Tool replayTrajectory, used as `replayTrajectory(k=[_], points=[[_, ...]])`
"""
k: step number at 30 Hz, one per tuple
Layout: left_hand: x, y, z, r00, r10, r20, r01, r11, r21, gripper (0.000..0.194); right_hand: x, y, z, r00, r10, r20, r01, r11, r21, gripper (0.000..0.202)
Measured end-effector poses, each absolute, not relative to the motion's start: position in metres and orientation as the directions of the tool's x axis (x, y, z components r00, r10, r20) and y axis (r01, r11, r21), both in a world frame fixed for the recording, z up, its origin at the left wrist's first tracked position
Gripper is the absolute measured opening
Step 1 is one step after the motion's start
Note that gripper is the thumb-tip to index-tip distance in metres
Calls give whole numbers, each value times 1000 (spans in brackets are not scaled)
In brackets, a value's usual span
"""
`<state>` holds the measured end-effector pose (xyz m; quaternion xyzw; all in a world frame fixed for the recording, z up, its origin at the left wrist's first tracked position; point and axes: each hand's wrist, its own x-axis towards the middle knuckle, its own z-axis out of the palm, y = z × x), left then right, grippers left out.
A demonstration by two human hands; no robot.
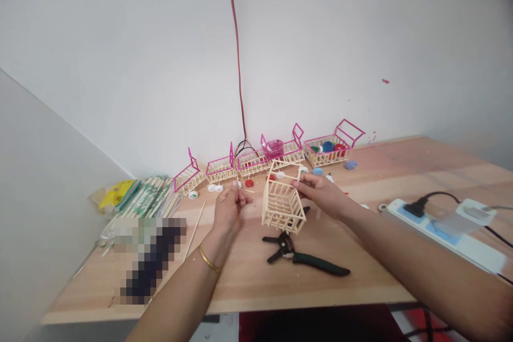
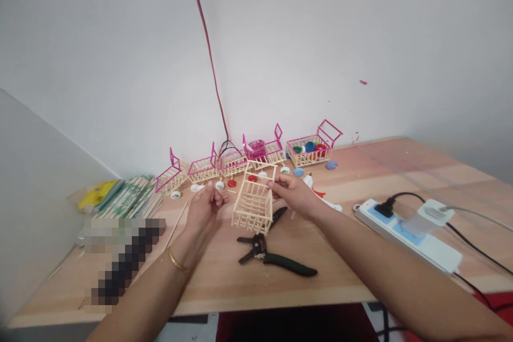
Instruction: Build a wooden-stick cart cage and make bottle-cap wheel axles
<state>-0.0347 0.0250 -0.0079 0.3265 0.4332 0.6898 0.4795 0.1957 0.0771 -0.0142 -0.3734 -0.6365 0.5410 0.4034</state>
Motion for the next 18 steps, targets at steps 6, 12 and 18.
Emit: replayTrajectory(k=[6,12,18], points=[[-51,30,5,-392,919,41,-504,-251,826,44,202,85,-15,-336,926,172,92,214,-972,45],[-87,38,16,-490,872,22,-581,-345,737,39,206,91,-20,-305,930,205,173,266,-948,38],[-109,45,13,-596,792,134,-451,-468,760,32,203,90,-22,-288,938,193,206,257,-944,34]])
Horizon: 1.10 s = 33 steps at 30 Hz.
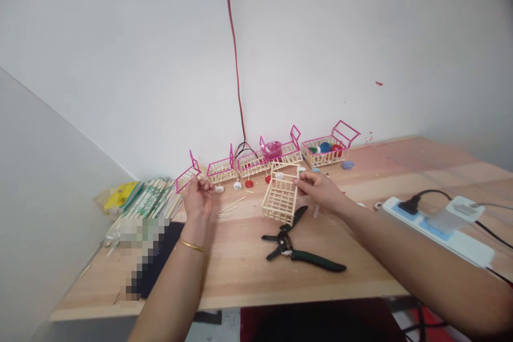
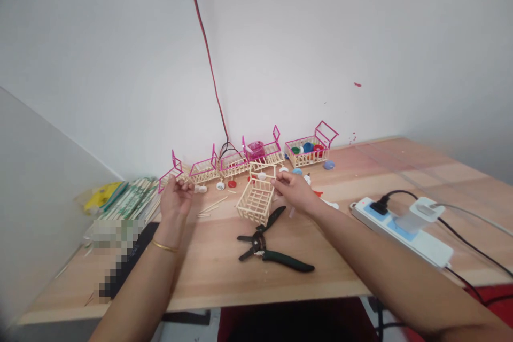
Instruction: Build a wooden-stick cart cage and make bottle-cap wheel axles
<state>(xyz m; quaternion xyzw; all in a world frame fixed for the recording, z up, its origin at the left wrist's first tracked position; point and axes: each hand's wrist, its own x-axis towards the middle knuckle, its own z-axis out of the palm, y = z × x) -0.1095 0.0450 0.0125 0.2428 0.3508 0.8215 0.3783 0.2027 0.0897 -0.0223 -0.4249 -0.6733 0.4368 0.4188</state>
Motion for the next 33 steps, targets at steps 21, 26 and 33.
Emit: replayTrajectory(k=[21,26,33], points=[[-61,32,-1,-258,958,125,-348,-212,913,54,202,96,-29,-277,924,262,305,343,-888,36],[-63,35,-3,-335,929,157,-400,-291,869,43,203,95,-29,-309,916,257,345,360,-867,39],[-61,36,-12,-311,941,136,-356,-248,901,53,203,91,-25,-329,911,248,413,375,-830,44]])
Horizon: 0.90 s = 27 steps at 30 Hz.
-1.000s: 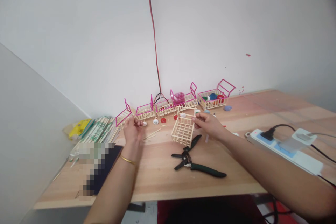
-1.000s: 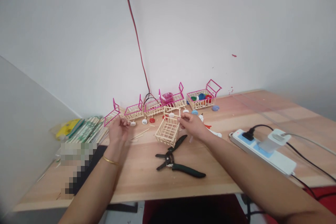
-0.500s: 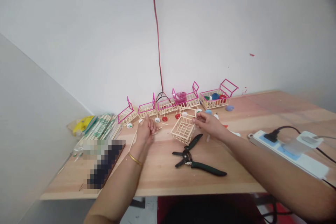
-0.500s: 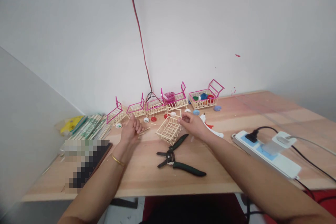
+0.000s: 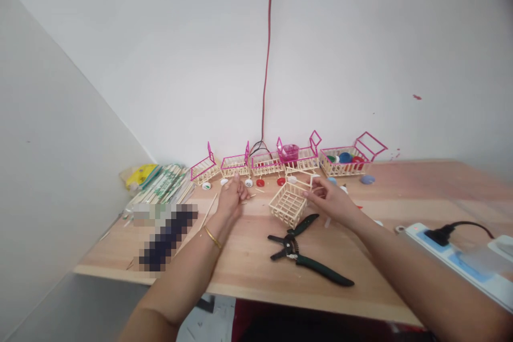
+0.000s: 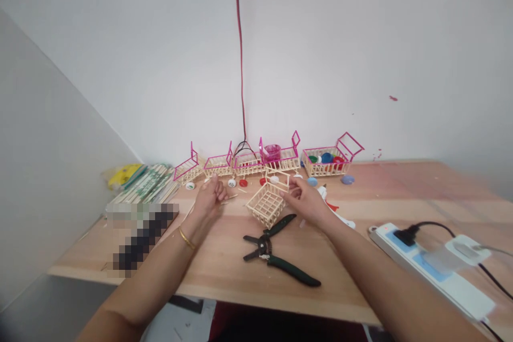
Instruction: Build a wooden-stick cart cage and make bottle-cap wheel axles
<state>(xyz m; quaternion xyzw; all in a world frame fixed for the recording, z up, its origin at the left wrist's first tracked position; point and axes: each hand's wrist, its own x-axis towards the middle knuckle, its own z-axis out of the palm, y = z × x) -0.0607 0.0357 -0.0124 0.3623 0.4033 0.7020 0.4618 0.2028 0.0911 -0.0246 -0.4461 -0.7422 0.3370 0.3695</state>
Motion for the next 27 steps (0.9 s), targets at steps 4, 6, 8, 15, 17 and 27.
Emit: replayTrajectory(k=[4,6,8,15,17,27], points=[[-58,33,-9,-206,973,107,-459,-193,867,58,203,88,-19,-247,923,297,461,381,-801,61],[-56,31,-8,-144,985,96,-507,-157,847,58,204,85,-15,-251,910,331,480,413,-774,64],[-55,30,-7,-97,991,92,-531,-129,837,59,205,83,-12,-260,897,357,489,441,-752,66],[-52,27,-5,-28,995,91,-552,-91,829,58,205,80,-8,-161,833,530,463,538,-705,59],[-50,26,-2,6,997,77,-559,-60,827,58,207,78,-4,-100,724,683,471,639,-608,46],[-4,2,38,359,931,-68,-426,229,875,59,200,38,16,-389,346,854,264,930,-257,38]])
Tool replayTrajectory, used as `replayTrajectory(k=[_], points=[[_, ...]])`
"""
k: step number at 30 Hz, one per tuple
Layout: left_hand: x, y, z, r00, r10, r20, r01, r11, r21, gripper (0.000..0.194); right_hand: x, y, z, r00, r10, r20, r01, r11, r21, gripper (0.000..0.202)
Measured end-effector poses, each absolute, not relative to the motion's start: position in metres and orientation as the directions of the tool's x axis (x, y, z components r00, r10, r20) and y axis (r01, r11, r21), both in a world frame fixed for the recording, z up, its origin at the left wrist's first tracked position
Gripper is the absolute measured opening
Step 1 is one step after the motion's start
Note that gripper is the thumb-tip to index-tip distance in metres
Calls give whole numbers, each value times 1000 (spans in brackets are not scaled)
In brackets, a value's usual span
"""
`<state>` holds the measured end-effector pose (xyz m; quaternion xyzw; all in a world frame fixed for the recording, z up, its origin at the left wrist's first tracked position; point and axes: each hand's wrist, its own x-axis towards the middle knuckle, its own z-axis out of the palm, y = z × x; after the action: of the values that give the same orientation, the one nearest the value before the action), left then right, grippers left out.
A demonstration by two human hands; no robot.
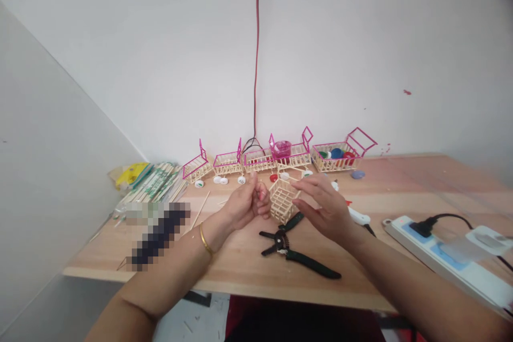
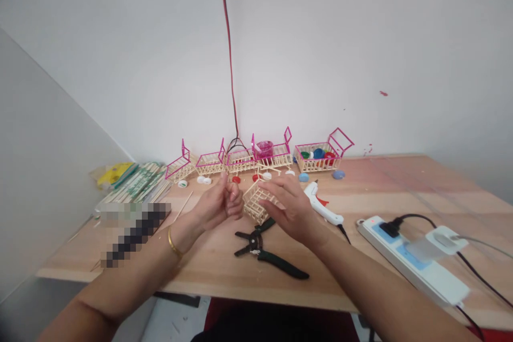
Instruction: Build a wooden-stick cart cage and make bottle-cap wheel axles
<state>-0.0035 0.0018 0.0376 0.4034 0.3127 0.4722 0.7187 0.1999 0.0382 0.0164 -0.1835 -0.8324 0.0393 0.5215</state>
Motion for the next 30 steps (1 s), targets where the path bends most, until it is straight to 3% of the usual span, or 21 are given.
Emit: replayTrajectory(k=[3,8,11,13,16,20,23,27,28,30], points=[[17,-5,39,471,873,-126,-376,328,867,59,196,30,20,-485,324,812,130,945,-300,37],[38,-9,27,543,827,-142,-362,384,849,57,199,27,24,-559,343,755,21,916,-401,16],[38,-6,21,522,848,-93,-329,301,895,57,206,30,26,-581,404,706,-24,859,-511,9],[31,-1,18,387,922,27,-305,100,947,55,212,34,27,-521,484,702,-19,816,-577,8],[15,10,12,51,977,206,-223,-190,956,54,220,42,30,-276,651,707,16,739,-674,12],[-4,23,-1,-222,940,260,-121,-291,949,50,226,53,38,36,748,662,-199,655,-729,26],[-10,24,-9,-287,907,308,38,-311,950,46,228,61,43,125,771,624,-323,627,-709,36],[-8,20,-12,-261,859,441,300,-362,882,27,231,71,39,141,833,535,-272,552,-788,32],[-6,19,-11,-231,853,468,359,-372,856,29,233,73,37,135,850,510,-258,527,-810,27],[-3,16,-11,-118,852,509,474,-402,783,54,236,76,36,136,862,489,-228,508,-831,18]])
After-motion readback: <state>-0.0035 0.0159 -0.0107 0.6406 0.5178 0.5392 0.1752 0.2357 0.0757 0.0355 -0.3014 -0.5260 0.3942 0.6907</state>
